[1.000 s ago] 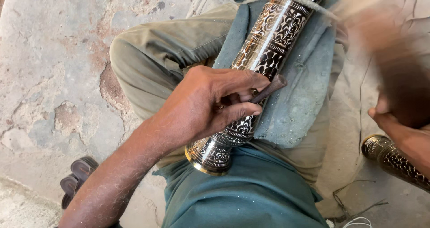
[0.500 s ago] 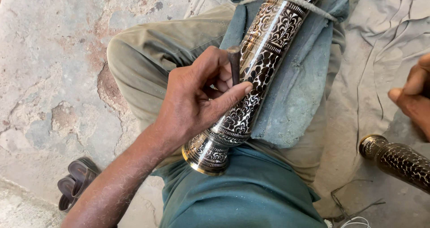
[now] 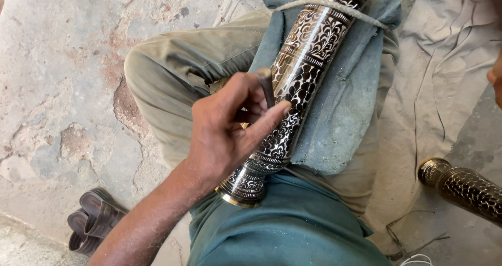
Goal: The person uses a chisel and hammer to engrave intricate floral patterns onto a metal vase. They repeatedly tap the chisel with the hammer to create detailed designs on the vase's surface.
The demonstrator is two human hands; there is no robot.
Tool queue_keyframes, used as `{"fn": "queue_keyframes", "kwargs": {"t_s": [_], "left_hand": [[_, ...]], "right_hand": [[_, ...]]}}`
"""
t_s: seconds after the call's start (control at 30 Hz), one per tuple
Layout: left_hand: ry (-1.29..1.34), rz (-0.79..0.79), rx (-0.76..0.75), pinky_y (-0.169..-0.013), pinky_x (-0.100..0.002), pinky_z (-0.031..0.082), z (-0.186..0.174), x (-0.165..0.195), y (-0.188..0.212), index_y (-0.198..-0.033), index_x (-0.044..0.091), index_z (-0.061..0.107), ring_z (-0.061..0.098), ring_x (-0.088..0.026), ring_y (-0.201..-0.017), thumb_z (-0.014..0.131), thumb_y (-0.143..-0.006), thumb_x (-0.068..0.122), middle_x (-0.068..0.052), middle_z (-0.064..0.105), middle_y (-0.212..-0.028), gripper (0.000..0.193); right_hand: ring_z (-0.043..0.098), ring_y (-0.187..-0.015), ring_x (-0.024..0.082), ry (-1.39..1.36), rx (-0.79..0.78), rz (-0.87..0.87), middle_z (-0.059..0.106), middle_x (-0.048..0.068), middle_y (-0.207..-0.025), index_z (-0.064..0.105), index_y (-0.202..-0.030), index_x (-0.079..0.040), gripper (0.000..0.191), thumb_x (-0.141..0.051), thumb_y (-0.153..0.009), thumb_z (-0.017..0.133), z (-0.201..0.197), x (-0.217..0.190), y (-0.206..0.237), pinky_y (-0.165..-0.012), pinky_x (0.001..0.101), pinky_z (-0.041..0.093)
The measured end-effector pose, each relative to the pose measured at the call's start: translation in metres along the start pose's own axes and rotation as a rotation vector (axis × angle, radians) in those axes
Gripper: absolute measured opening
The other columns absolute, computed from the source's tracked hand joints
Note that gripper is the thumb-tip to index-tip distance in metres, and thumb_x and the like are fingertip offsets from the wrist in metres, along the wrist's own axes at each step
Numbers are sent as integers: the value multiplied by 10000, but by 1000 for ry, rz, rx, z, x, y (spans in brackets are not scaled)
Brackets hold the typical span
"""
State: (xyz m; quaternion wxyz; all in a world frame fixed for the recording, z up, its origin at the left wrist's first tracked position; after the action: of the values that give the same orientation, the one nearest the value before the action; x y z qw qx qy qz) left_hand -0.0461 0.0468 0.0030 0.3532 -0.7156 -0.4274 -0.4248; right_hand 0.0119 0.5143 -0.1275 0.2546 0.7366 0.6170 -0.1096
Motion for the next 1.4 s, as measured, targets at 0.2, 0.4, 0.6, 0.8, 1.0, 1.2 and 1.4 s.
{"fn": "queue_keyframes", "kwargs": {"t_s": [0.2,0.4,0.6,0.8,1.0,1.2,1.4], "left_hand": [[-34,35,-40,-681,-207,575,0,12,0,-1273,22,641,617,-40,-775,797,-993,128,0,617,-872,338],[2,29,-35,-677,-194,581,1,9,-2,-1226,26,637,622,-40,-769,805,-981,127,7,631,-866,314],[-11,52,-50,-661,-196,578,1,9,-5,-1240,22,644,625,-37,-770,813,-967,131,10,633,-860,340],[9,58,-69,-662,-191,569,3,9,-7,-1279,32,648,613,-24,-759,810,-979,128,15,619,-860,355],[23,61,-77,-670,-182,563,3,8,-6,-1316,44,646,604,-17,-765,807,-984,122,26,600,-859,377],[36,75,-87,-682,-181,558,4,7,-6,-1320,46,637,596,-19,-776,807,-1006,119,26,595,-874,364],[5,89,-97,-666,-179,549,3,6,-7,-1302,46,642,594,-20,-767,811,-1002,116,21,589,-873,351]], "right_hand": [[639,-608,168,22,-12,3,566,117,-764,518,-1090,1,196,-85,-1089,694,2,-9,6,-597,328,532],[642,-615,173,33,-18,9,572,121,-774,522,-1093,2,196,-92,-1093,693,3,-11,15,-600,326,534],[645,-622,177,46,-21,-2,578,126,-783,525,-1096,3,196,-99,-1096,692,9,-12,16,-602,325,537],[648,-629,182,54,-21,-7,584,130,-793,528,-1099,3,197,-106,-1100,692,12,-9,20,-605,323,539],[652,-636,186,63,-25,0,590,135,-803,531,-1101,4,198,-113,-1103,691,19,2,19,-607,322,542],[655,-643,190,75,-32,-5,595,139,-813,534,-1104,4,199,-119,-1106,690,22,11,11,-610,321,544],[658,-650,195,86,-41,-12,601,144,-823,537,-1107,5,201,-126,-1110,689,23,10,6,-612,319,547]]}}
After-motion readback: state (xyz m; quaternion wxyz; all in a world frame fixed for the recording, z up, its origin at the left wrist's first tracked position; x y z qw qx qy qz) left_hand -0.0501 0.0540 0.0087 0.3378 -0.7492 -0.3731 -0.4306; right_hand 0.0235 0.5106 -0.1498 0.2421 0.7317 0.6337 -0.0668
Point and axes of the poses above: each hand's wrist, its own y-axis away from the middle knuckle, its own z-axis out of the palm, x = y × z, the point moved 7 cm from there along -y, towards the middle knuckle
